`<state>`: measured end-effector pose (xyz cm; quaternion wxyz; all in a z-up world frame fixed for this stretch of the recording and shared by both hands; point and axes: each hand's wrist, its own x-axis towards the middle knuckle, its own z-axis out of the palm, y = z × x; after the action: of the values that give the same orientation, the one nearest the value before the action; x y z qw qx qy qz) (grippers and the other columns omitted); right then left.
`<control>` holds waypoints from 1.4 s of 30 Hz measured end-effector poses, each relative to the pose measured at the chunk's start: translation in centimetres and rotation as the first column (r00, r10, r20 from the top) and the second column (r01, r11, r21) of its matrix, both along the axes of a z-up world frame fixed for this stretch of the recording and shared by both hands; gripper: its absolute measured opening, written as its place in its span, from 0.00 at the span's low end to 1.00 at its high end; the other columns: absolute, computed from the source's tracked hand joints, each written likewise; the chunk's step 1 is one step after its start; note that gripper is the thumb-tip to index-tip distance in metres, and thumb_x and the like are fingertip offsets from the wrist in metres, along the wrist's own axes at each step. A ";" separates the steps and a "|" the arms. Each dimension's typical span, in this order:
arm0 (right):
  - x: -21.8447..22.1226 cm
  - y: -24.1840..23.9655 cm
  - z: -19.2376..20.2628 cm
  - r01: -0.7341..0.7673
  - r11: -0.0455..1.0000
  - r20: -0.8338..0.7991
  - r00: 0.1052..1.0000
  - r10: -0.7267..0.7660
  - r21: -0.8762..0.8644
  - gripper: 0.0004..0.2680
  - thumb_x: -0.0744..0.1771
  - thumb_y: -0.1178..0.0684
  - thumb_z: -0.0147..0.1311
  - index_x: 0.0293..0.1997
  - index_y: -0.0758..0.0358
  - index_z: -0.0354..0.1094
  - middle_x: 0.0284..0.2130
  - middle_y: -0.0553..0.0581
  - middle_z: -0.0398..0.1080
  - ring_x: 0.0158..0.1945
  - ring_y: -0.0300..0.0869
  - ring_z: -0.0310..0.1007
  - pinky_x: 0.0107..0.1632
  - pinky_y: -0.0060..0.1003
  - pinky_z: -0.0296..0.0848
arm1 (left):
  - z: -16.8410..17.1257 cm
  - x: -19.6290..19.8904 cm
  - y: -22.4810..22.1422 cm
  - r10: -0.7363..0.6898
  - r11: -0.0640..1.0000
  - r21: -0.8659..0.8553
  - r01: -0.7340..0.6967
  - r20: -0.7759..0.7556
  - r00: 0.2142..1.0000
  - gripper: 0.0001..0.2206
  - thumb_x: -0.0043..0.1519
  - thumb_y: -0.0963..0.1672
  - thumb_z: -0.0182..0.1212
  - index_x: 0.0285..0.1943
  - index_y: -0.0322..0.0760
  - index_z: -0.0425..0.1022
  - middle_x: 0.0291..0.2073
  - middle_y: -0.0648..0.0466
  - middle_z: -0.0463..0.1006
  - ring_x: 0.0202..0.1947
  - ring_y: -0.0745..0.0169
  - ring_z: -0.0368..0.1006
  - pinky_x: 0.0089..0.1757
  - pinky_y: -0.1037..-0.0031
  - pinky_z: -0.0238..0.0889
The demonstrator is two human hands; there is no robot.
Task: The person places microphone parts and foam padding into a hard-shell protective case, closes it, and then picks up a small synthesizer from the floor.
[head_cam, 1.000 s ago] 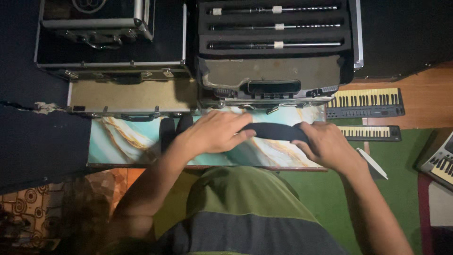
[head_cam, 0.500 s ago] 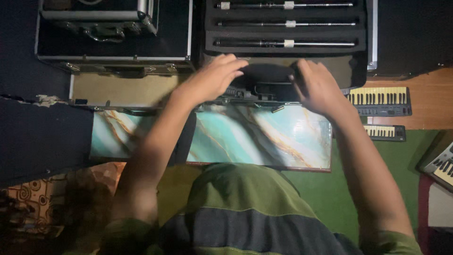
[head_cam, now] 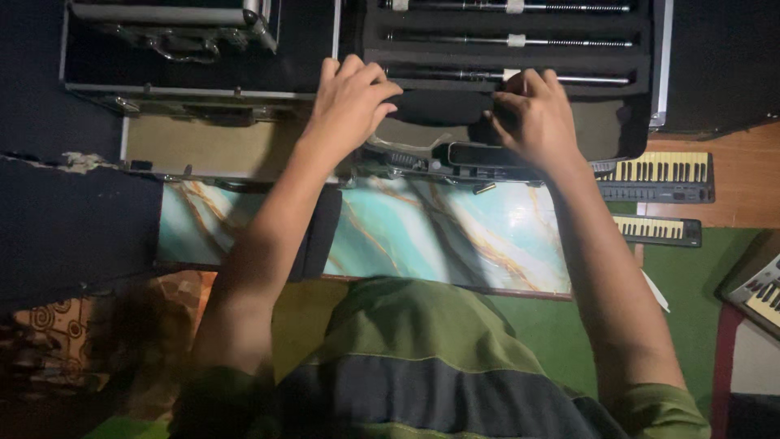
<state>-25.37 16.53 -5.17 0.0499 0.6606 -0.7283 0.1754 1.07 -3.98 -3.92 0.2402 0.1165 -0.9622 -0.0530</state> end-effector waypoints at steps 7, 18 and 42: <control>1.4 0.2 1.7 0.053 0.998 0.231 0.971 -0.060 0.037 0.15 0.63 0.53 0.68 0.53 0.66 0.74 0.47 0.64 0.73 0.48 0.60 0.74 0.48 0.53 0.73 | -0.3 0.2 0.4 0.081 0.990 -0.115 -0.075 0.042 0.996 0.06 0.57 0.44 0.71 0.41 0.45 0.86 0.38 0.61 0.79 0.46 0.57 0.67 0.48 0.60 0.52; 1.2 0.9 -0.4 0.070 0.997 0.355 0.931 -0.080 0.041 0.12 0.66 0.56 0.59 0.55 0.64 0.75 0.57 0.62 0.69 0.62 0.54 0.67 0.64 0.44 0.71 | -1.5 -0.5 1.2 0.173 0.985 -0.019 -0.172 0.090 0.981 0.05 0.58 0.44 0.70 0.42 0.45 0.87 0.33 0.58 0.81 0.42 0.55 0.68 0.45 0.57 0.51; 10.4 10.4 6.8 0.178 0.933 0.529 0.849 0.016 -0.314 0.16 0.70 0.61 0.57 0.67 0.67 0.64 0.62 0.66 0.69 0.67 0.54 0.70 0.70 0.43 0.67 | 6.0 6.2 14.8 0.226 0.895 0.438 -0.087 -0.276 0.934 0.23 0.63 0.45 0.66 0.67 0.35 0.72 0.64 0.46 0.74 0.68 0.44 0.66 0.67 0.56 0.56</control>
<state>-14.94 26.91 1.67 -0.0253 0.5363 -0.6985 0.4731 7.26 10.83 2.05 0.3660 0.2331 -0.8636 -0.2567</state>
